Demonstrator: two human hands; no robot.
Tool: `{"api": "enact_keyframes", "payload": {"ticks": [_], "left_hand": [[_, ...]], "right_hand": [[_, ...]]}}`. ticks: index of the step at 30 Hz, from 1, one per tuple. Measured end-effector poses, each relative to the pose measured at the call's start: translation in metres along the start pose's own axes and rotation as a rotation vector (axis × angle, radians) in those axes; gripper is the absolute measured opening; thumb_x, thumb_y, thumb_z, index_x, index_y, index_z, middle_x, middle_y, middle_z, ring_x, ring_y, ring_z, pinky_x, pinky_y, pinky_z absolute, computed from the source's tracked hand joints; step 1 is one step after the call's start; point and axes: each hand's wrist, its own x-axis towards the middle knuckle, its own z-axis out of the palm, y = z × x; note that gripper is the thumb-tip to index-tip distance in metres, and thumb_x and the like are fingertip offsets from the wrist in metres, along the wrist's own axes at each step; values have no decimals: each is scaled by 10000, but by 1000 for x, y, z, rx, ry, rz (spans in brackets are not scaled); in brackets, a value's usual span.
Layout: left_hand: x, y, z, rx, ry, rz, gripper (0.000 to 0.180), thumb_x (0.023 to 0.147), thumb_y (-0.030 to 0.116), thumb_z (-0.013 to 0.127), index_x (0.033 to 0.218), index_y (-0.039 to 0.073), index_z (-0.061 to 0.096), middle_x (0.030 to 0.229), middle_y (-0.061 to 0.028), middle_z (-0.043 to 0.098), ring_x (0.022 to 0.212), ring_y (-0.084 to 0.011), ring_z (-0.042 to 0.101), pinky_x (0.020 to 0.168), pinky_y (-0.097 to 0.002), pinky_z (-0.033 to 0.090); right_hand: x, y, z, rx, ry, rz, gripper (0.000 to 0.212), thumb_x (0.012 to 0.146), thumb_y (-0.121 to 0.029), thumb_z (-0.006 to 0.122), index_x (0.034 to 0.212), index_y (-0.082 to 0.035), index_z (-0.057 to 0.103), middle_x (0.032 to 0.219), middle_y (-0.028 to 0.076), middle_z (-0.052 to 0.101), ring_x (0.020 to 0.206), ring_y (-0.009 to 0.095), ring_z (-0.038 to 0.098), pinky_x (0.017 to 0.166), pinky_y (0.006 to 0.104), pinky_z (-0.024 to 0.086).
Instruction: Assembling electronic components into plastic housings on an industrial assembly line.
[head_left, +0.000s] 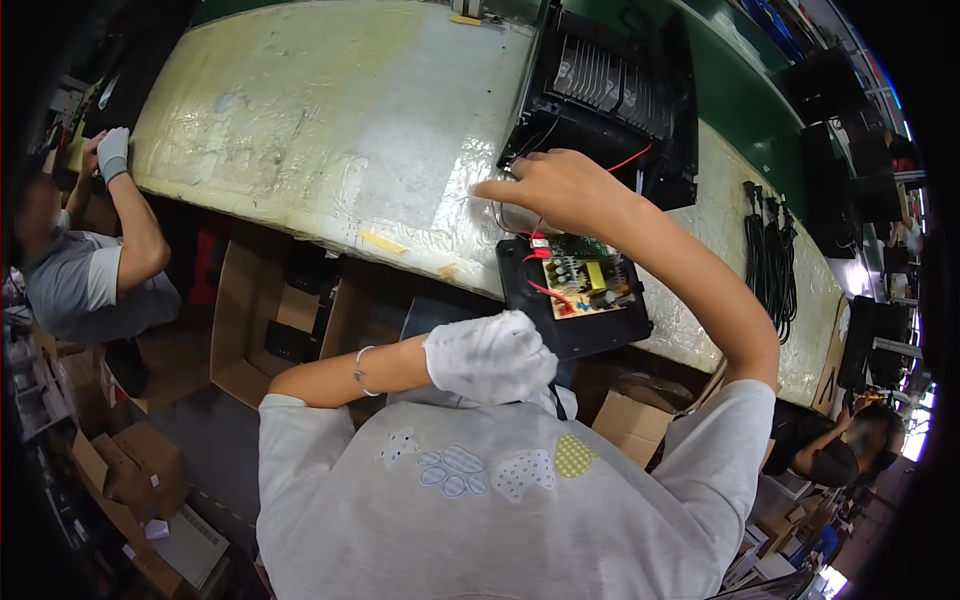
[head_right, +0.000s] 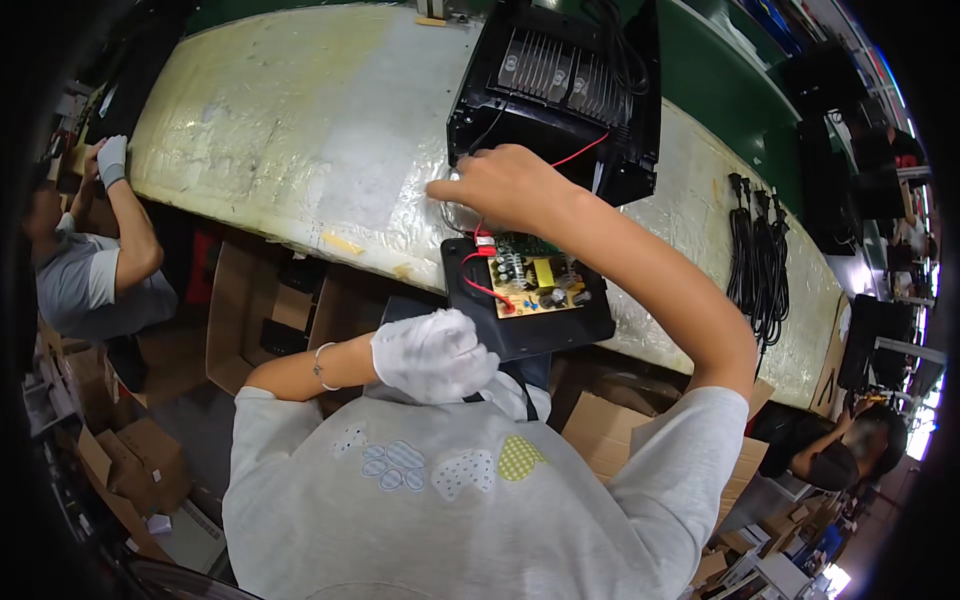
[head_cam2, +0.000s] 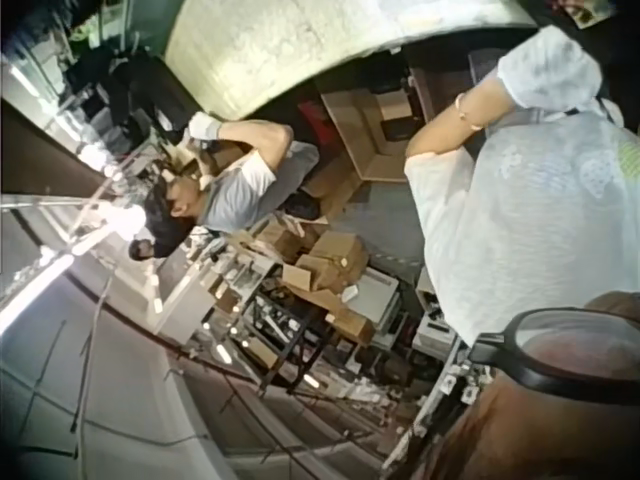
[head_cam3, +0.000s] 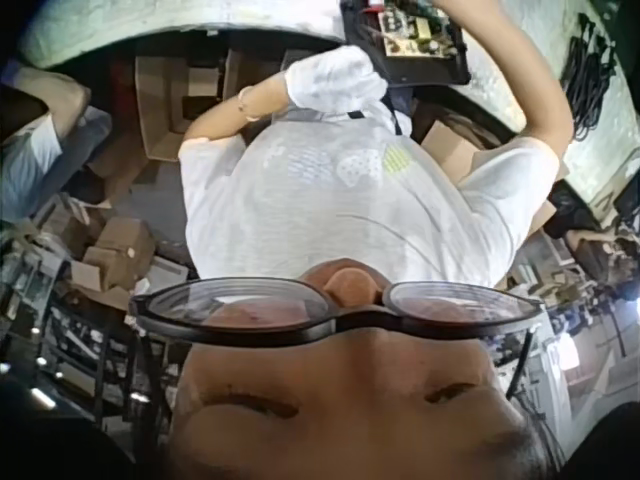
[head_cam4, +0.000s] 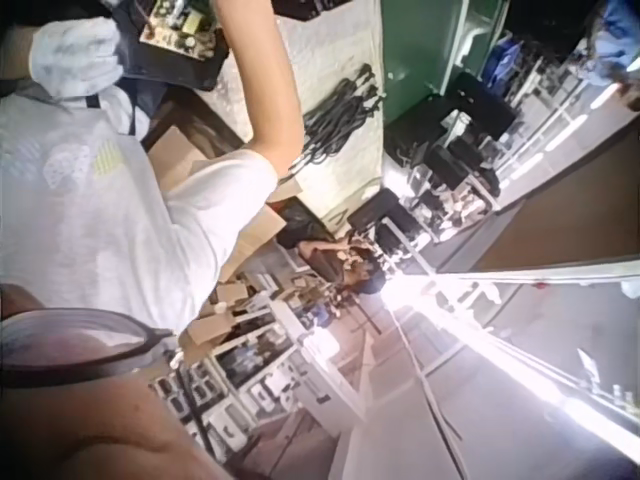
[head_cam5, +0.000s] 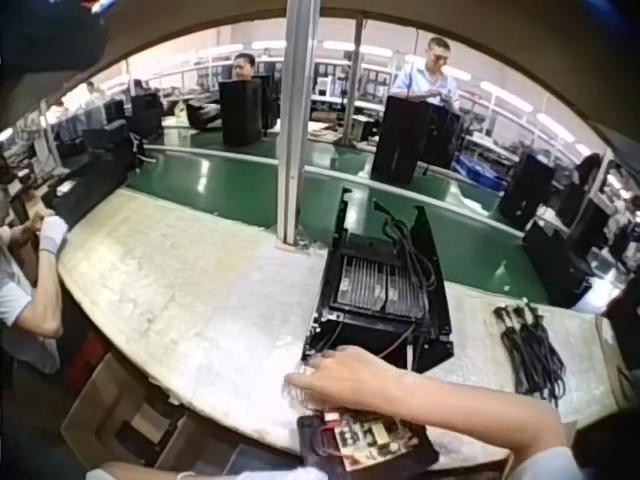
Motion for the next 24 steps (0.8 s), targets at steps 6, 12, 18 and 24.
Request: {"api": "enact_keyframes", "payload": {"ticks": [6, 12, 18, 24], "left_hand": [[4, -39, 10, -177, 294, -254, 301, 658, 80, 686, 936, 58, 572, 1095, -118, 549, 894, -230, 607, 961, -467, 453], [24, -70, -2, -362, 335, -556, 337, 656, 188, 745, 905, 49, 564, 1262, -226, 514, 1154, -407, 511, 988, -472, 419], [44, -113, -3, -505, 207, -463, 441, 589, 276, 858, 861, 79, 572, 1248, -191, 528, 1165, -368, 531, 969, -435, 457], [53, -130, -2, -592, 215, -406, 303, 682, 219, 835, 891, 108, 645, 1188, -128, 606, 1072, -286, 609, 894, -365, 522]], "right_hand": [[-21, 5, -57, 121, -9, 102, 165, 759, -145, 710, 865, -39, 642, 696, 142, 653, 747, 345, 668, 637, 429, 522], [-56, 27, -71, 698, -108, 173, 263, 847, -212, 699, 837, 8, 556, 648, 134, 591, 595, 274, 586, 558, 358, 437], [-67, 23, -65, 836, 96, 243, 287, 803, -152, 737, 800, 6, 497, 602, 100, 503, 541, 209, 479, 519, 307, 380], [-77, 14, -49, 595, 314, 444, 238, 757, 9, 647, 951, -20, 512, 691, 129, 509, 622, 233, 503, 582, 341, 416]]}}
